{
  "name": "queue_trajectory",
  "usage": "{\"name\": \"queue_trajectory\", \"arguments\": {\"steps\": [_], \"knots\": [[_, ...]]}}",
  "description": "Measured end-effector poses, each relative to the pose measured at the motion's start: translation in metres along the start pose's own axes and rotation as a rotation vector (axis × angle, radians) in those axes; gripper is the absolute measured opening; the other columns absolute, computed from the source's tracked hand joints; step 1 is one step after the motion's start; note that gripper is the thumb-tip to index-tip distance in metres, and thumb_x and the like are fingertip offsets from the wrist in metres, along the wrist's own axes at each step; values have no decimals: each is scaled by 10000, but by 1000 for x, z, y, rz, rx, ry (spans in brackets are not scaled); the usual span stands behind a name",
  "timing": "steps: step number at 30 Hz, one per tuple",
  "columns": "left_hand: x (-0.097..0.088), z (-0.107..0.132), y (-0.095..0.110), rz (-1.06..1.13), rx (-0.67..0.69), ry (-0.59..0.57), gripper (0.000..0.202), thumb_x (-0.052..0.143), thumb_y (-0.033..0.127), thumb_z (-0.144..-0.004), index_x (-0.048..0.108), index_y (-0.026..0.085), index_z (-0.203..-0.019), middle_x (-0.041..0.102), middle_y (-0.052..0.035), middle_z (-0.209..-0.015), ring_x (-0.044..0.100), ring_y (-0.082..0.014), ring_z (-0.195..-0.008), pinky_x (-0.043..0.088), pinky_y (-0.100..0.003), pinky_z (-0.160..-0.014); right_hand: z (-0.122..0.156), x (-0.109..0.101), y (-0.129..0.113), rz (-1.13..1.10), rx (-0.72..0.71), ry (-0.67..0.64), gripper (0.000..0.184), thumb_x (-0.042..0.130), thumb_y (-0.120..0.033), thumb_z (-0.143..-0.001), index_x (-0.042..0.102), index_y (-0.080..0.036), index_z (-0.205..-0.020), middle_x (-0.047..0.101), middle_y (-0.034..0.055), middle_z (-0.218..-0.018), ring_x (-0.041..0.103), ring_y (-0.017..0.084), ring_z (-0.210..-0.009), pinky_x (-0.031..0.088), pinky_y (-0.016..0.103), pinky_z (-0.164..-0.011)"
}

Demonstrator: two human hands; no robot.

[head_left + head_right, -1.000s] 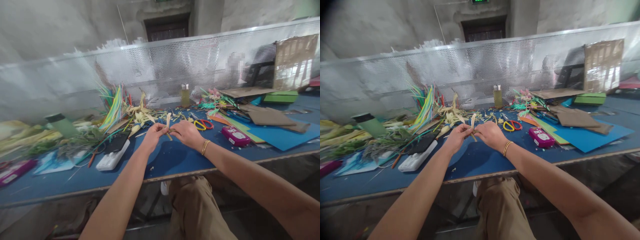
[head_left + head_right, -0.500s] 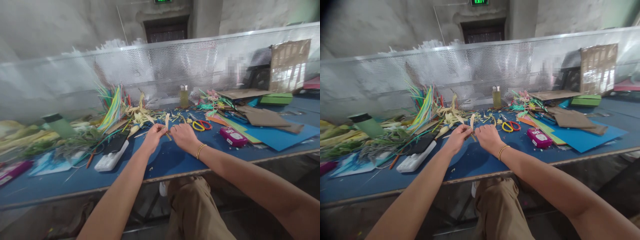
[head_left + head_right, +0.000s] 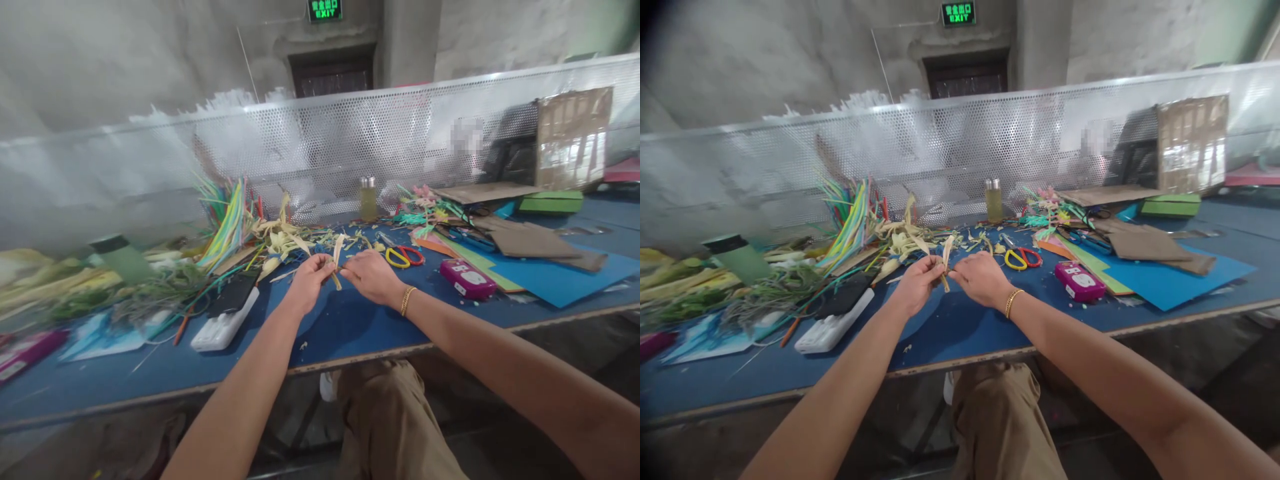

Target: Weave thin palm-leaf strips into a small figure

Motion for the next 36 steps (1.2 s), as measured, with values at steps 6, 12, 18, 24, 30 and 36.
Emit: {"name": "queue_trajectory", "arguments": {"steps": [6, 12, 18, 24, 30, 36], "knots": [[4, 2, -1, -65, -38, -97, 203, 722, 291, -707, 587, 164, -790, 573, 12, -686, 484, -93, -583, 402, -234, -584, -4, 4, 23, -833, 301, 182, 302, 495, -392, -898, 696, -175, -959, 650, 32, -804, 564, 138, -715, 443, 279, -706], [8, 3, -4, -169, -22, -126, 194, 711, 283, -713, 600, 161, -814, 590, -1, -732, 524, -122, -678, 422, -253, -672, -5, 5, 14, -1174, 364, 140, 214, 641, -387, -793, 652, -175, -819, 569, -21, -685, 474, 92, -613, 411, 237, -622], [6, -2, -8, -279, 87, -44, 159, 668, 255, -739, 578, 169, -838, 608, 2, -771, 542, -136, -736, 416, -260, -717, -6, 9, 12, -1158, 402, 116, 277, 585, -420, -819, 533, -181, -688, 455, -50, -589, 387, 82, -547, 338, 230, -543], [5, -5, -6, -380, 152, -4, 139, 650, 280, -772, 584, 171, -827, 607, -5, -768, 534, -144, -732, 413, -260, -702, -4, 16, 10, -1055, 435, 107, 238, 562, -379, -817, 566, -171, -702, 436, -58, -557, 364, 76, -512, 308, 226, -515], [3, -6, -11, -286, 120, 27, 128, 597, 291, -816, 583, 169, -853, 604, -13, -767, 528, -140, -722, 412, -257, -697, -3, 15, 9, -1014, 439, 235, 207, 638, -360, -753, 593, -168, -816, 542, -39, -627, 463, 90, -560, 381, 231, -554], [5, -5, -10, -186, 74, 73, 130, 600, 313, -814, 566, 190, -837, 524, 29, -667, 437, -106, -583, 364, -232, -608, -2, 15, 6, -855, 423, 224, 251, 603, -399, -788, 567, -175, -682, 501, -46, -582, 433, 84, -539, 352, 226, -536]]}}
Point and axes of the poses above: each hand's wrist, its own z-axis away from the middle knuckle, its own x-axis out of the palm, y = z × x, the point moved 2 cm from there along -z, towards the middle knuckle
